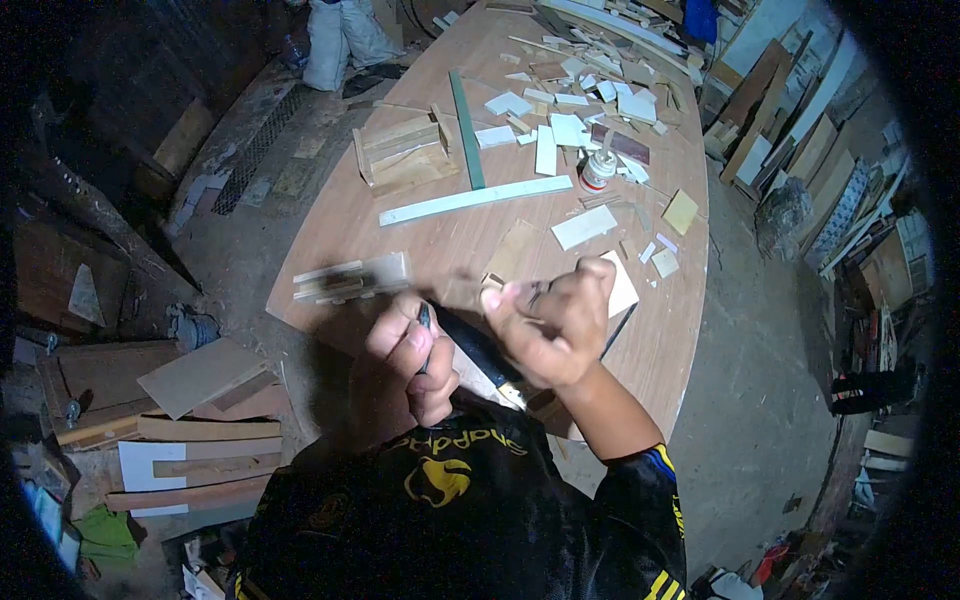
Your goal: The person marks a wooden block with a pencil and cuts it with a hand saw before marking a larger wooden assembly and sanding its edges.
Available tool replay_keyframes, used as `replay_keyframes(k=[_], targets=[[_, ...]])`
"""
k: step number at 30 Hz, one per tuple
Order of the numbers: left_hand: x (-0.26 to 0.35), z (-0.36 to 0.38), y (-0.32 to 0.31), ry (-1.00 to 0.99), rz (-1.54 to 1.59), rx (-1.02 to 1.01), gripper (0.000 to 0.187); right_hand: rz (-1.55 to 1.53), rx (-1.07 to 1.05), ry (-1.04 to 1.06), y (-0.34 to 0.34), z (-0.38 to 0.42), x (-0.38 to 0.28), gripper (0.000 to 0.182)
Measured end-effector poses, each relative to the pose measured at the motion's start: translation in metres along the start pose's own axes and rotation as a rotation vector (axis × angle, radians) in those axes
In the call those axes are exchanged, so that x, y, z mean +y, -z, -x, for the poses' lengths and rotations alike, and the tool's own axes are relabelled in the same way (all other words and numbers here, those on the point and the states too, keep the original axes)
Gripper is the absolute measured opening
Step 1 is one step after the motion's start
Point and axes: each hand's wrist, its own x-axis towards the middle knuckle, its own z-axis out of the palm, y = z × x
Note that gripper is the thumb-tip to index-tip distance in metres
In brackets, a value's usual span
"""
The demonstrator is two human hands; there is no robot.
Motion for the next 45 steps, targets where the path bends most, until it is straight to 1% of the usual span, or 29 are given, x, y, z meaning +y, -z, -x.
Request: replay_keyframes(k=[2, 5, 9, 13, 15, 19, 21, 22, 24, 28, 30, 31, 33, 34, 36, 37, 38, 39, 40, 41, 42, 43, 44, 45], targets=[[0.000, 0.000, 0.002, -0.020, -0.017, -0.020, 0.022, -0.016, -0.043, 0.022, 0.002, 0.001, -0.005, 0.029], [-0.003, 0.000, 0.004, -0.041, -0.061, -0.046, 0.025, -0.047, -0.072, 0.037, 0.001, 0.004, -0.009, 0.028], [-0.003, -0.002, 0.001, -0.074, -0.068, -0.034, 0.031, -0.068, -0.068, 0.075, -0.001, 0.002, -0.011, 0.030], [-0.006, -0.003, 0.003, -0.109, -0.090, -0.041, 0.031, -0.068, -0.079, 0.084, -0.001, 0.001, -0.010, 0.031], [-0.005, -0.001, 0.001, -0.149, -0.172, -0.004, 0.029, -0.069, -0.071, 0.093, -0.003, 0.000, -0.010, 0.032], [-0.014, -0.001, 0.013, -0.136, -0.186, 0.011, 0.026, -0.082, -0.088, 0.079, -0.004, -0.002, -0.010, 0.032], [-0.018, -0.001, 0.018, -0.202, -0.225, 0.051, 0.019, -0.066, -0.091, 0.109, -0.005, -0.004, -0.009, 0.031], [-0.023, -0.001, 0.021, -0.203, -0.224, 0.052, 0.019, -0.067, -0.092, 0.109, -0.005, -0.005, -0.009, 0.031], [-0.034, 0.001, 0.024, -0.440, -0.647, 0.190, 0.015, -0.059, -0.095, 0.117, -0.006, -0.005, -0.009, 0.031], [-0.038, -0.001, 0.019, -0.513, -0.537, 0.248, 0.015, -0.060, -0.086, 0.139, -0.011, -0.003, -0.008, 0.031], [-0.029, -0.003, 0.014, -0.367, -0.526, 0.262, 0.013, -0.028, -0.044, 0.129, -0.016, -0.002, -0.007, 0.030], [-0.023, -0.004, 0.012, -0.367, -0.526, 0.261, 0.013, -0.027, -0.043, 0.130, -0.018, -0.001, -0.007, 0.030], [-0.013, -0.004, 0.009, -0.172, -0.403, 0.263, 0.012, -0.015, -0.057, 0.103, -0.022, 0.000, -0.007, 0.025], [-0.014, -0.005, 0.012, -0.171, -0.404, 0.262, 0.012, -0.014, -0.057, 0.101, -0.024, -0.001, -0.007, 0.025], [-0.018, -0.007, 0.020, -0.109, -0.218, 0.219, 0.013, -0.013, -0.046, 0.100, -0.028, -0.003, -0.006, 0.020], [-0.024, -0.004, 0.015, -0.109, -0.219, 0.219, 0.013, 0.111, -0.083, 0.046, -0.032, 0.003, 0.005, 0.021], [-0.036, 0.002, 0.004, -0.158, -0.284, 0.200, 0.015, 0.187, -0.060, -0.036, -0.034, 0.004, 0.018, 0.028], [-0.043, 0.004, -0.001, -0.210, -0.347, 0.183, 0.018, 0.176, -0.014, -0.116, -0.034, 0.001, 0.028, 0.031], [-0.041, 0.003, 0.000, -0.214, -0.344, 0.184, 0.018, 0.163, 0.032, -0.193, -0.033, -0.002, 0.035, 0.034], [-0.038, 0.001, 0.004, -0.226, -0.302, 0.213, 0.017, 0.159, 0.031, -0.189, -0.028, -0.006, 0.035, 0.034], [-0.035, 0.000, 0.007, -0.236, -0.258, 0.244, 0.017, 0.105, 0.026, -0.122, -0.020, -0.012, 0.030, 0.036], [-0.032, 0.001, 0.009, -0.264, -0.215, 0.226, 0.014, 0.051, 0.021, -0.057, -0.015, -0.014, 0.024, 0.038], [-0.031, 0.000, 0.011, -0.268, -0.214, 0.231, 0.014, 0.034, 0.026, -0.019, -0.015, -0.010, 0.019, 0.035], [-0.031, -0.002, 0.012, -0.372, -0.268, 0.237, 0.014, 0.001, 0.008, 0.003, -0.013, -0.009, 0.013, 0.034]])
